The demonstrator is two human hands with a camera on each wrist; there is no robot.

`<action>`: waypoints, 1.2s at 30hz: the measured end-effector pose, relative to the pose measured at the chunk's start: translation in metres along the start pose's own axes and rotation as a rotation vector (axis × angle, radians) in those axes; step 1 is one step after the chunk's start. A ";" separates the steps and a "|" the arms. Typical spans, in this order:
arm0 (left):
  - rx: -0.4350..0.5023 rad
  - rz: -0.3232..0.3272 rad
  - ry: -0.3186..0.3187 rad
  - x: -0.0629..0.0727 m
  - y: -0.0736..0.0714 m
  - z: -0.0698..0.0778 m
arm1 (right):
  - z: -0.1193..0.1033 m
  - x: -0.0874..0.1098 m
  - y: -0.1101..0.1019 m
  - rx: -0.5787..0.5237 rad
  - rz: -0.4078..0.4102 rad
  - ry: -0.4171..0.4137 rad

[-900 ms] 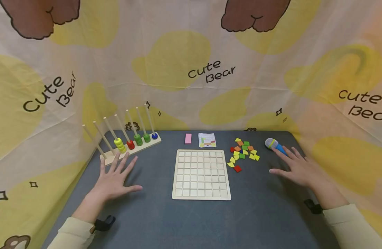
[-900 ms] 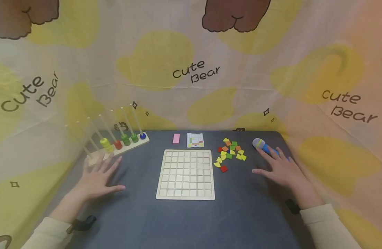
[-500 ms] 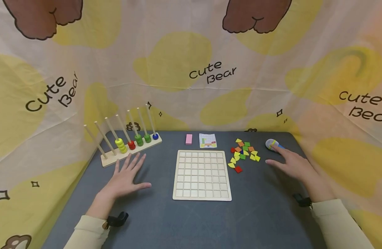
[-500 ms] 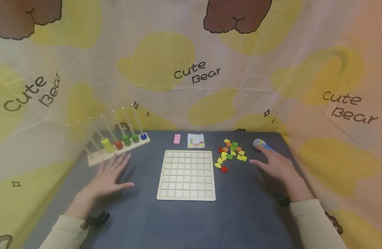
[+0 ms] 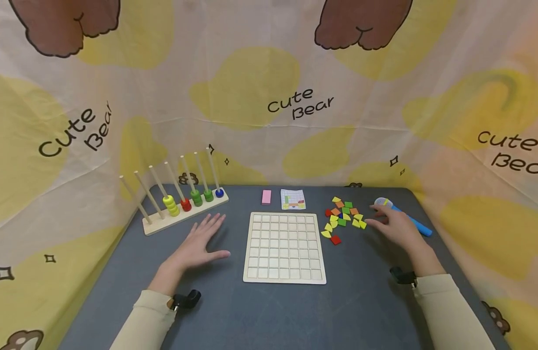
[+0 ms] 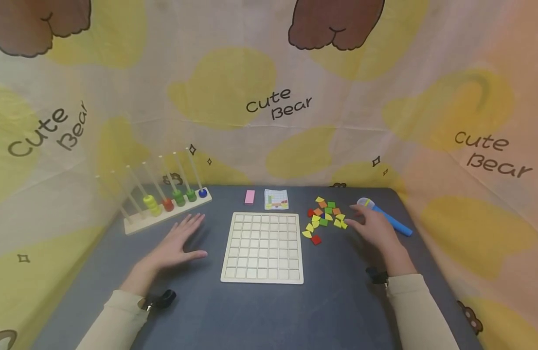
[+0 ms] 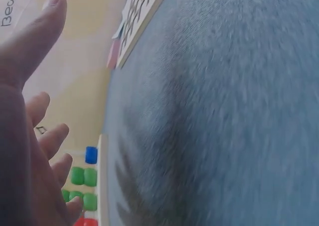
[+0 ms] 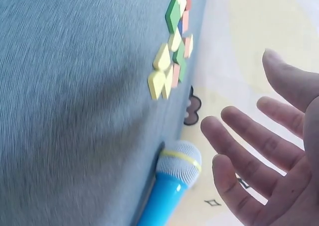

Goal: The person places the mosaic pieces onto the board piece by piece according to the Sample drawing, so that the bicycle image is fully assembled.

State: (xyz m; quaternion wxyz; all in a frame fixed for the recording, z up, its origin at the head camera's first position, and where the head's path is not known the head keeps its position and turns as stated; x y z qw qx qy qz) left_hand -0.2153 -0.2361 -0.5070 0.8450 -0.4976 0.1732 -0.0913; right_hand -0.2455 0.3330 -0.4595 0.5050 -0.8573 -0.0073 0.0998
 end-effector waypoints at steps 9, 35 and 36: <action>0.038 -0.043 0.041 -0.010 0.022 0.013 | 0.000 -0.010 0.025 -0.109 0.015 0.017; 0.101 -0.306 -0.034 -0.038 0.049 0.021 | -0.013 -0.041 0.083 -0.091 -0.095 0.147; 0.099 -0.310 -0.037 -0.038 0.048 0.022 | -0.013 -0.042 0.084 -0.089 -0.092 0.150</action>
Point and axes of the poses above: each hand's wrist, its own x-axis away from the middle knuckle, its own y-axis out of the palm, z = x × y, the point moved 1 cm from there along -x, towards the middle knuckle, and after that the axes turned 8 degrees about z, right-handed, at the moved point
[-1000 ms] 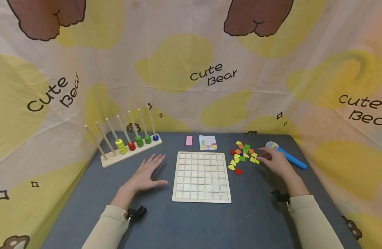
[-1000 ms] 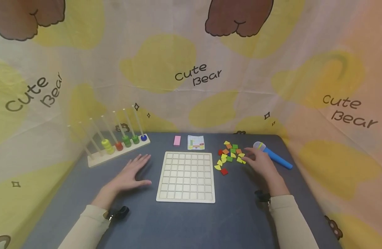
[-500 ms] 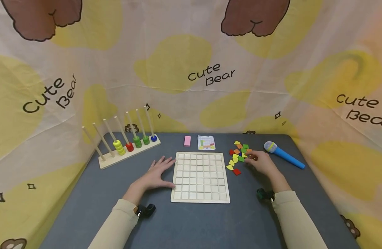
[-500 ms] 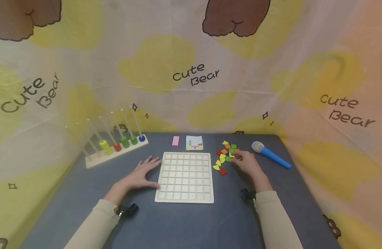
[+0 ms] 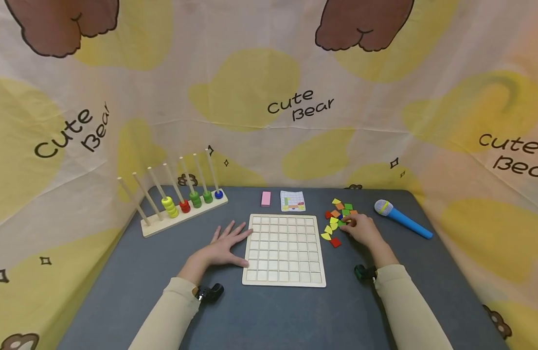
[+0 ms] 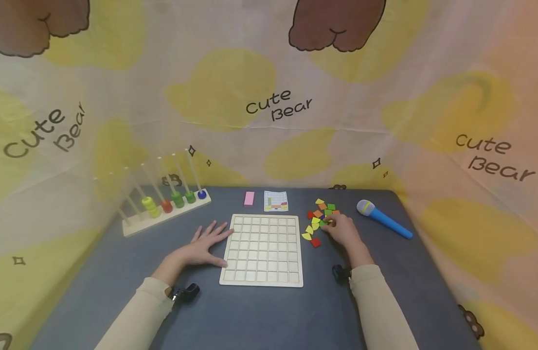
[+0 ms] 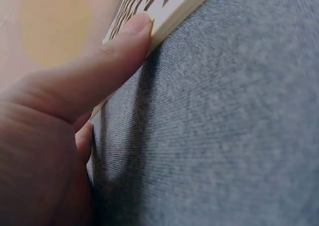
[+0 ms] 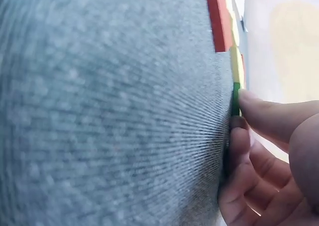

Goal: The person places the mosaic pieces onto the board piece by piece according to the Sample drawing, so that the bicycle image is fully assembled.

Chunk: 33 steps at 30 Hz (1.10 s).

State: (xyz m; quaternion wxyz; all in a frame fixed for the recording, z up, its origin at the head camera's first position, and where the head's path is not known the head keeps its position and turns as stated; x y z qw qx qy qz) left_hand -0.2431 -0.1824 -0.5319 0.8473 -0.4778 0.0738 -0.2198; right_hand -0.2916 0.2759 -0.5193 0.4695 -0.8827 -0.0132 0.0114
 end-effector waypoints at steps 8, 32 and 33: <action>0.020 0.017 -0.015 0.002 0.001 0.000 | -0.001 -0.003 0.003 -0.005 0.014 0.071; 0.038 0.026 -0.019 -0.001 0.002 -0.002 | -0.019 0.008 -0.010 -0.184 0.138 0.111; 0.039 0.024 -0.017 -0.001 0.002 -0.003 | -0.022 0.009 -0.009 -0.198 0.138 0.108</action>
Point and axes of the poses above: each hand's wrist, its own x-axis away from the middle knuckle, its own y-axis out of the palm, z = x × y, the point moved 1 cm from there along -x, towards the middle knuckle, and after that the axes turned 8 degrees about z, right-handed, at the moved point
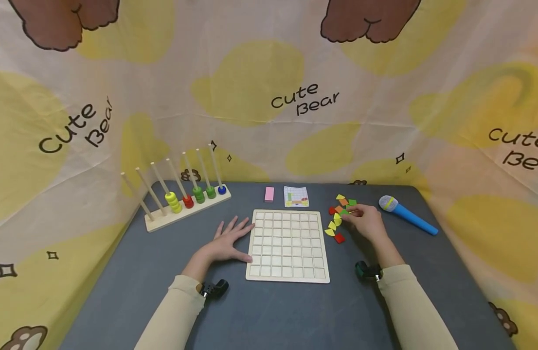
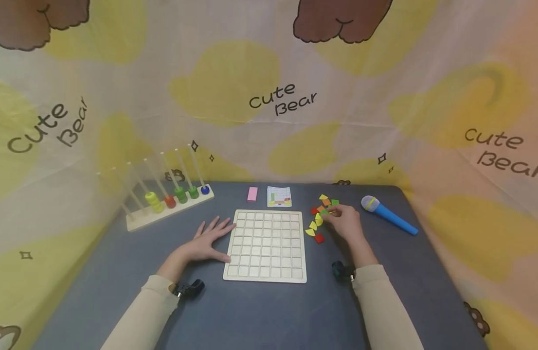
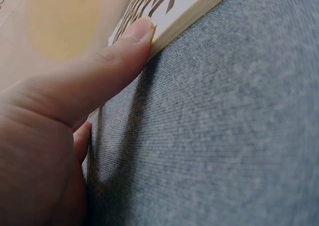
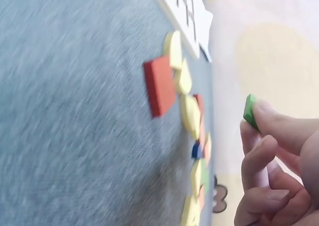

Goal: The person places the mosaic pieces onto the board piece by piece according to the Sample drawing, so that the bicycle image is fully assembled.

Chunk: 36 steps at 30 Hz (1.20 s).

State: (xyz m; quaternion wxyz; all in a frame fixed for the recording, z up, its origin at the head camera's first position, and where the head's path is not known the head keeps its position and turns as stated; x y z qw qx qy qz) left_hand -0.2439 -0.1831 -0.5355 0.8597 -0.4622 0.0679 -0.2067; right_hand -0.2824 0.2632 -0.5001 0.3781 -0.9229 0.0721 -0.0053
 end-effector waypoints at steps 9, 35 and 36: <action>-0.003 -0.007 -0.010 -0.002 0.002 -0.004 | -0.031 0.006 0.015 -0.084 0.005 -0.069; -0.052 0.017 -0.005 -0.001 0.004 -0.002 | -0.087 0.014 0.076 -0.243 -0.131 -0.111; -0.042 0.020 -0.004 -0.001 0.004 -0.002 | -0.088 0.014 0.078 -0.253 -0.134 -0.108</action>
Point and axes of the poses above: each hand's wrist, its own x-axis away from the middle knuckle, its own y-axis out of the palm, z = x × y, the point moved 1 cm from there along -x, towards the middle knuckle, and after that the axes turned 8 degrees about z, right-handed, at the moved point
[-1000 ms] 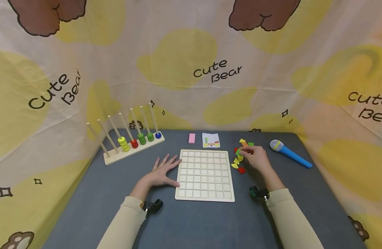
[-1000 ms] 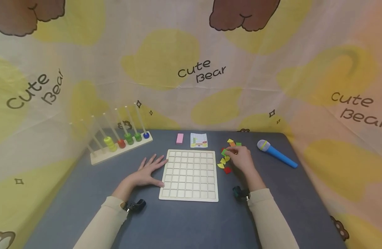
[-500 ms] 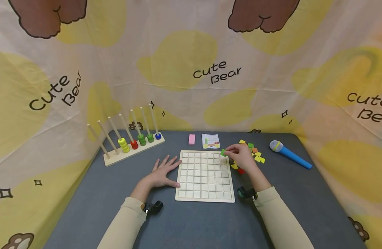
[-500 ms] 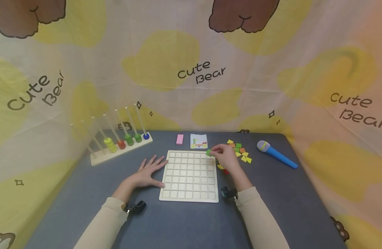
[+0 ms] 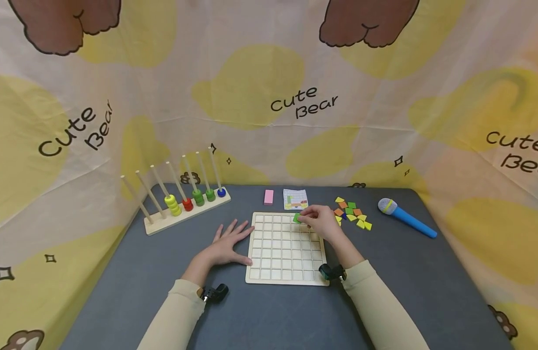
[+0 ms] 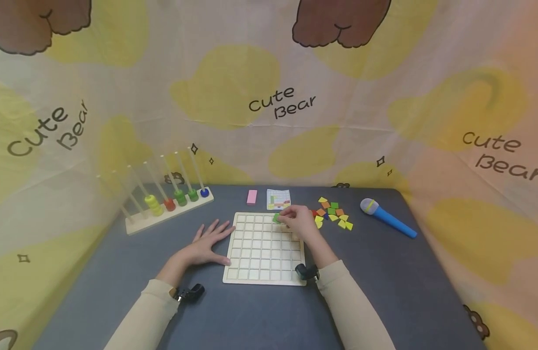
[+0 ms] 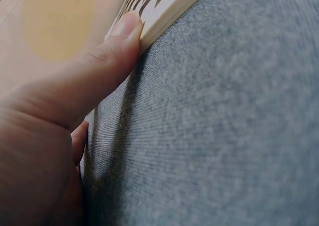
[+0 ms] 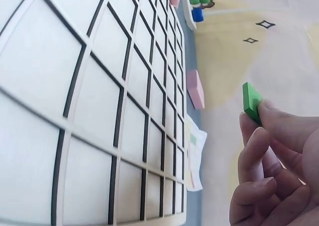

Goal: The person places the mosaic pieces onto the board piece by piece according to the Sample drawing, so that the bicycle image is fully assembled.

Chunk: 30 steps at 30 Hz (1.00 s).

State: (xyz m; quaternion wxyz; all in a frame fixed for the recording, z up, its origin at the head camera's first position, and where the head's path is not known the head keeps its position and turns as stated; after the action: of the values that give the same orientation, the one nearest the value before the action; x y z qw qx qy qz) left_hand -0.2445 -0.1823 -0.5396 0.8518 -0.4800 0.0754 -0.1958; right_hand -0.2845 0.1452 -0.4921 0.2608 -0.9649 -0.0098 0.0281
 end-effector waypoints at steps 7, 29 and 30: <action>0.004 -0.009 -0.005 -0.002 -0.001 0.002 | -0.002 -0.004 0.014 -0.021 -0.020 -0.003; -0.001 -0.001 -0.028 0.002 0.000 0.000 | -0.012 -0.002 0.070 -0.017 -0.122 -0.036; 0.001 0.000 -0.026 0.002 0.000 0.000 | -0.012 -0.002 0.072 -0.025 -0.126 -0.022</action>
State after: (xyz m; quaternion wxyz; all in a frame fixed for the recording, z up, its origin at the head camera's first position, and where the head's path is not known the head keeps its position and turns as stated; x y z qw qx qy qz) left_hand -0.2427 -0.1829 -0.5392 0.8529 -0.4820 0.0643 -0.1898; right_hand -0.2851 0.0767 -0.5181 0.2500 -0.9652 -0.0736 0.0224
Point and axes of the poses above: each hand's wrist, its own x-axis away from the middle knuckle, its own y-axis out of the palm, z = x × y, the point moved 1 cm from there along -x, towards the middle knuckle, and after that the axes turned 8 degrees about z, right-handed, at the moved point
